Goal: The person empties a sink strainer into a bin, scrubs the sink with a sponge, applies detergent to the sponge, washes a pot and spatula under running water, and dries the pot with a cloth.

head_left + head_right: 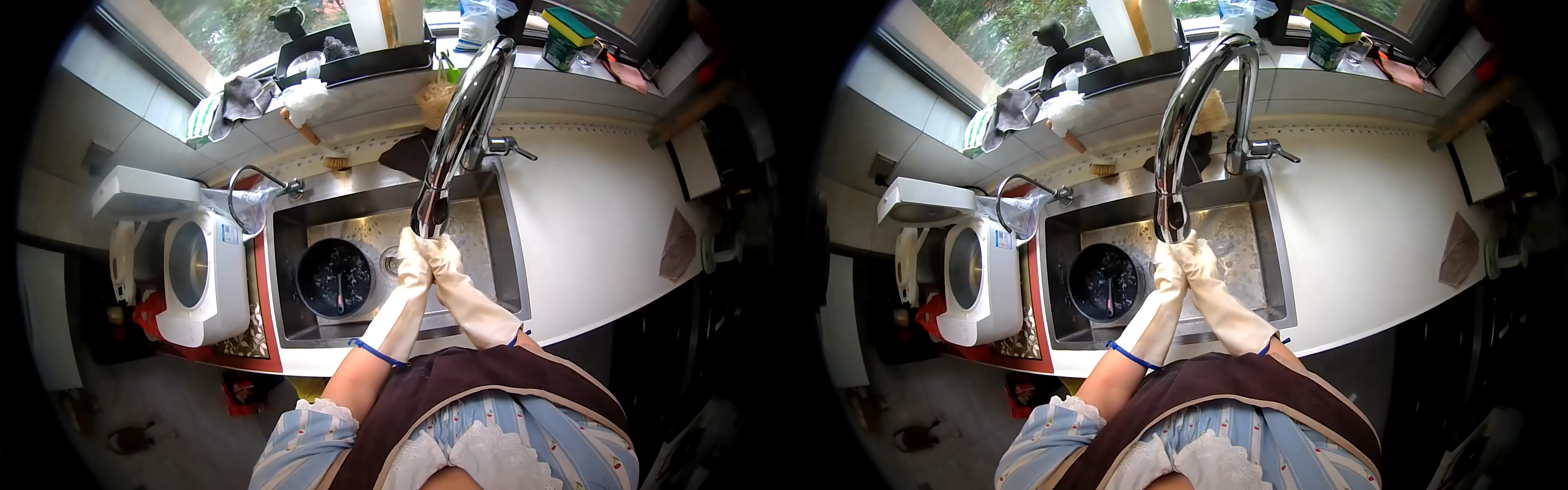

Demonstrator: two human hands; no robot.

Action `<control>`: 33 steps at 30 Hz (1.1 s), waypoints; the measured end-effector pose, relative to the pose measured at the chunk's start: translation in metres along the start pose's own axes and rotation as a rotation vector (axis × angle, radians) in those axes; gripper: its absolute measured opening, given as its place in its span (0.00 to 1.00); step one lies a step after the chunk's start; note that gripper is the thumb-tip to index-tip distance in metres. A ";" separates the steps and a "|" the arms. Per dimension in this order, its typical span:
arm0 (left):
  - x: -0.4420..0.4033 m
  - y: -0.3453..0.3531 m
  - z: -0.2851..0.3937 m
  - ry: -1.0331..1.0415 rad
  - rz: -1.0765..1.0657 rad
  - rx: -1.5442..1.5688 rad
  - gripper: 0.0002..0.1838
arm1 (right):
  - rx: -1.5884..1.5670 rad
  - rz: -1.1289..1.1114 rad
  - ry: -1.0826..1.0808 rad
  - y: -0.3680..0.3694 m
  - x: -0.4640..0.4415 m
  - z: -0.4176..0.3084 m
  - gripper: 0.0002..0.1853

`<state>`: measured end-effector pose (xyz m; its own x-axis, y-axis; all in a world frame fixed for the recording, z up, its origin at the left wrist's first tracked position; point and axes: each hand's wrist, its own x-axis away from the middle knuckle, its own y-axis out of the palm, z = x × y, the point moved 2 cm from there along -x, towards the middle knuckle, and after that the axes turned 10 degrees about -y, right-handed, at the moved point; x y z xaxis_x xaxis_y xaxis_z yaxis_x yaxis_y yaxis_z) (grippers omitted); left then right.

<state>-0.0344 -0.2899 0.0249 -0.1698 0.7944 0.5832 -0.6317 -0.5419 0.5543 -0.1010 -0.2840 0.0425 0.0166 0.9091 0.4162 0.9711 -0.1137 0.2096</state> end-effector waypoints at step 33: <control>0.018 -0.030 0.050 0.130 0.099 -1.038 0.28 | -0.666 -0.408 0.156 -0.038 -0.006 -0.015 0.18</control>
<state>0.0192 -0.2729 0.0488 -0.2975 0.8158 0.4959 -0.9382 -0.1538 -0.3100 -0.1417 -0.2908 0.0450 -0.3913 0.8696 0.3010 0.5459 -0.0440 0.8367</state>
